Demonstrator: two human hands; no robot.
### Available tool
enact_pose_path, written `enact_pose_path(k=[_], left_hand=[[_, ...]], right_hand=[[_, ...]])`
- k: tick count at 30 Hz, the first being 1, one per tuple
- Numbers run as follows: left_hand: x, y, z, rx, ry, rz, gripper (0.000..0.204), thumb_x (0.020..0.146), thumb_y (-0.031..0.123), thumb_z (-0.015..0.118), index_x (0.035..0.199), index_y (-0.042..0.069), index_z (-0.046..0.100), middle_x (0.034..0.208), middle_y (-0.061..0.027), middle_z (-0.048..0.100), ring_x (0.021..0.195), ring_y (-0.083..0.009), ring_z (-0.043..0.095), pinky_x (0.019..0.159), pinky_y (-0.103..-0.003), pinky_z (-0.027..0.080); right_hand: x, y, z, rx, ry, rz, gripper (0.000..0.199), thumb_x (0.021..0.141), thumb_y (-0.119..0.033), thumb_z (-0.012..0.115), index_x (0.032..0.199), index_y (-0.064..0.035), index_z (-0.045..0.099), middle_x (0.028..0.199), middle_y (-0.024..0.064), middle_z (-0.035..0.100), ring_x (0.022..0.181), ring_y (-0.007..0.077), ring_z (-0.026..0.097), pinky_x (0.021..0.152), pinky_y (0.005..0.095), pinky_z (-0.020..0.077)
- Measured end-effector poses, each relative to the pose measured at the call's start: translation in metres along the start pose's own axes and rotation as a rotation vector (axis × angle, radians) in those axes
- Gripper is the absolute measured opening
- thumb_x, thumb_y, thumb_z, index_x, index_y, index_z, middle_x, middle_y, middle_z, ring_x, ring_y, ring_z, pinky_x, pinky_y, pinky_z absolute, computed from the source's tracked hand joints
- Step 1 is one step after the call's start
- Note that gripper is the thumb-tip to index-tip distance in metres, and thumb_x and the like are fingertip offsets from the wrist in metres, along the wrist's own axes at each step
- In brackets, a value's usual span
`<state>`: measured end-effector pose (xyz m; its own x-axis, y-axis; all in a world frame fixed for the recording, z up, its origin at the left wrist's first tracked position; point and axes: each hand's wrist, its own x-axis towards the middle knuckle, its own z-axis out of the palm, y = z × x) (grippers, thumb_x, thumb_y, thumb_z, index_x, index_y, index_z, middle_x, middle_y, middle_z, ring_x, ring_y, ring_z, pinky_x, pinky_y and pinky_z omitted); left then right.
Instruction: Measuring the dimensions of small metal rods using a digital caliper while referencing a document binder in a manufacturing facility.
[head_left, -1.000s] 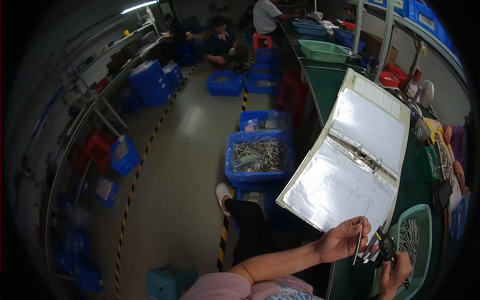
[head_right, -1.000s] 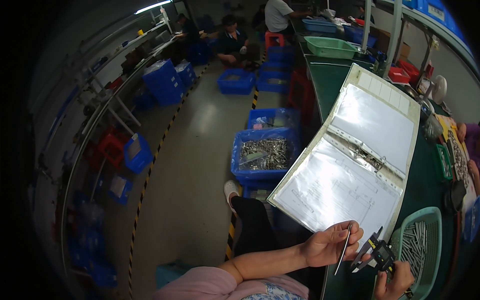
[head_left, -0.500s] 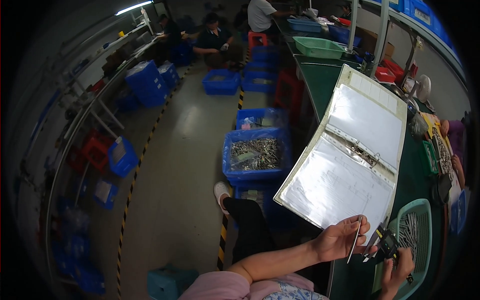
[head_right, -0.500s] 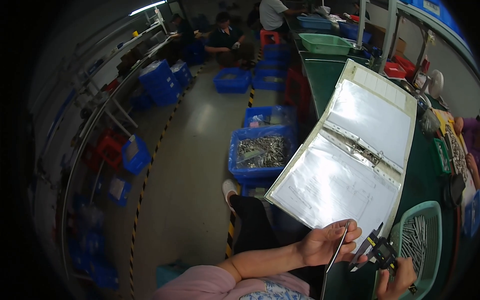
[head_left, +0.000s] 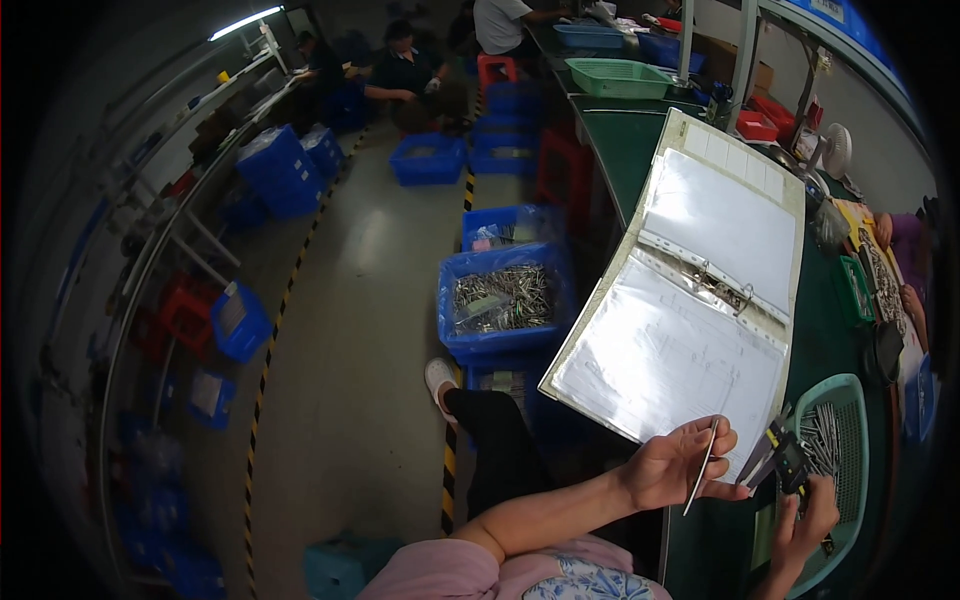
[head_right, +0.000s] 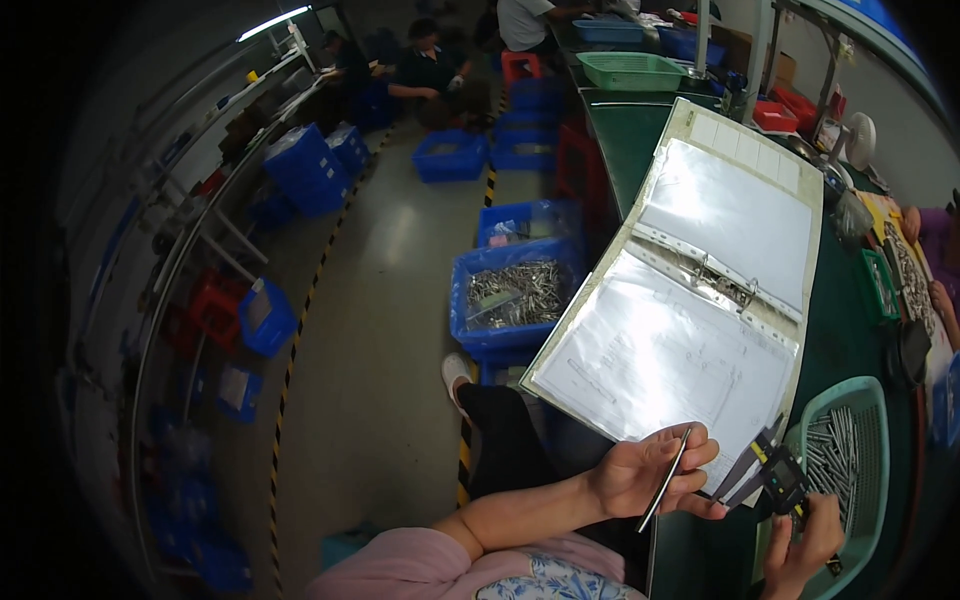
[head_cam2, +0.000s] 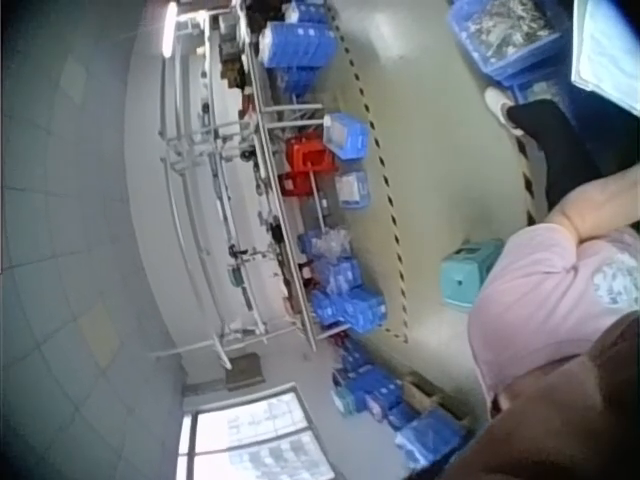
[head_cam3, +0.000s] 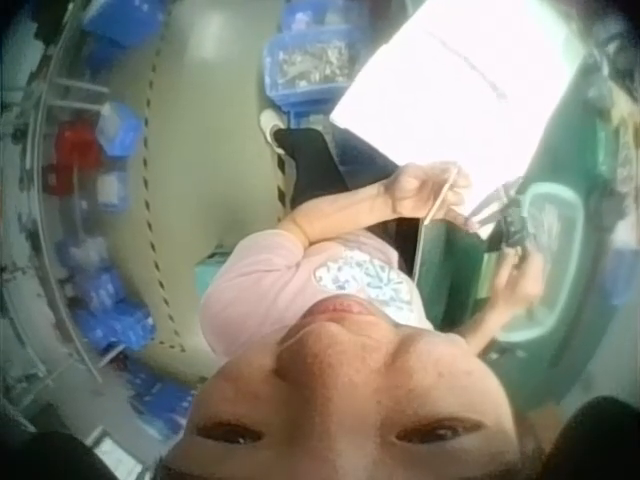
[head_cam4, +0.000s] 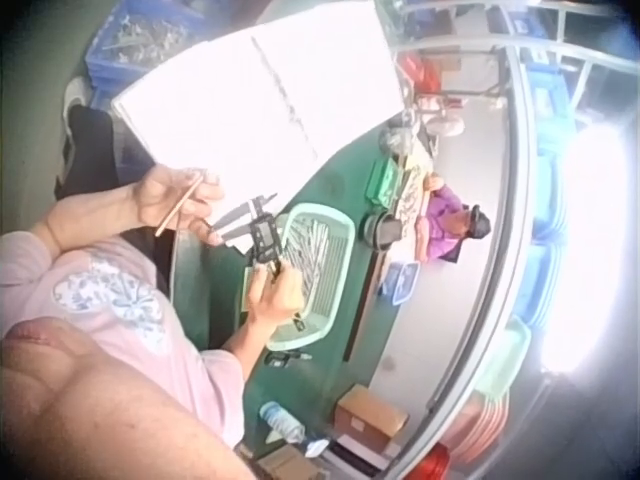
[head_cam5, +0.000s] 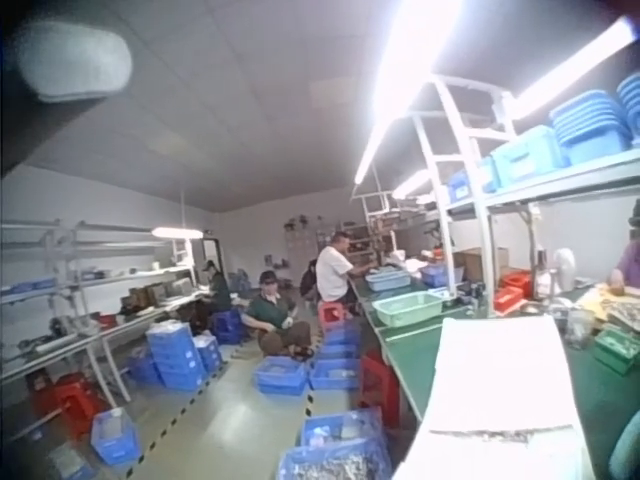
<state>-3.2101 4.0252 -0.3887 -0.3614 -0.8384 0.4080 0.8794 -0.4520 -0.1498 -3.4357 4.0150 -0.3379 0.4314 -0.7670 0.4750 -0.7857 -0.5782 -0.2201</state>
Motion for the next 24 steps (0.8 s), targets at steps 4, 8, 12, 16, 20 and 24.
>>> enact_pose_path(k=[4,8,12,16,20,24], left_hand=[[-0.005,0.000,-0.004,0.136,0.019,-0.027,0.015,0.085,0.017,0.050,0.088,0.004,0.043,0.080,-0.0032,0.043,0.069,-0.0130,0.053,0.080,-0.043,0.048],[-0.007,0.020,-0.017,0.488,0.216,0.086,0.012,0.085,0.011,0.047,0.092,0.002,0.044,0.086,-0.0068,0.045,0.078,-0.0187,0.055,0.078,-0.042,0.049],[-0.014,0.039,-0.012,0.636,0.453,0.291,0.012,0.087,0.009,0.042,0.097,0.003,0.045,0.090,-0.0077,0.050,0.082,-0.0198,0.056,0.074,-0.039,0.050],[-0.012,0.029,-0.014,0.755,0.489,0.318,0.012,0.087,0.007,0.043,0.098,0.003,0.044,0.091,-0.0093,0.051,0.083,-0.0203,0.057,0.066,-0.032,0.054],[-0.014,0.018,-0.012,0.834,0.528,0.343,0.012,0.086,0.006,0.043,0.098,0.002,0.044,0.091,-0.0101,0.051,0.085,-0.0218,0.058,0.065,-0.032,0.055],[-0.013,0.015,-0.012,0.870,0.540,0.336,0.013,0.086,0.005,0.043,0.099,0.002,0.044,0.091,-0.0105,0.051,0.085,-0.0222,0.058,0.065,-0.031,0.055]], right_hand=[[-0.002,0.009,-0.009,-0.006,0.203,0.173,0.025,0.082,-0.021,0.047,0.081,0.0043,0.046,0.064,0.0111,0.038,0.051,0.0215,0.038,0.044,0.0320,0.0265],[0.009,0.001,-0.013,-0.113,0.285,0.091,0.030,0.074,-0.027,0.058,0.077,0.0023,0.050,0.059,0.0089,0.040,0.048,0.0206,0.039,0.044,0.0298,0.0298],[0.026,0.002,-0.009,-0.248,0.317,0.044,0.037,0.060,-0.035,0.069,0.061,-0.0034,0.050,0.051,0.0072,0.042,0.042,0.0225,0.042,0.040,0.0303,0.0321],[0.017,0.008,-0.013,-0.352,0.293,0.095,0.038,0.056,-0.039,0.070,0.056,-0.0087,0.047,0.049,0.0034,0.041,0.040,0.0195,0.042,0.037,0.0289,0.0311],[0.009,0.008,-0.015,-0.358,0.332,0.067,0.038,0.056,-0.041,0.069,0.058,-0.0091,0.048,0.051,0.0023,0.042,0.042,0.0188,0.044,0.038,0.0286,0.0318],[0.005,0.008,-0.015,-0.327,0.325,0.078,0.038,0.057,-0.041,0.069,0.060,-0.0088,0.049,0.052,0.0020,0.042,0.043,0.0189,0.045,0.039,0.0286,0.0324]])
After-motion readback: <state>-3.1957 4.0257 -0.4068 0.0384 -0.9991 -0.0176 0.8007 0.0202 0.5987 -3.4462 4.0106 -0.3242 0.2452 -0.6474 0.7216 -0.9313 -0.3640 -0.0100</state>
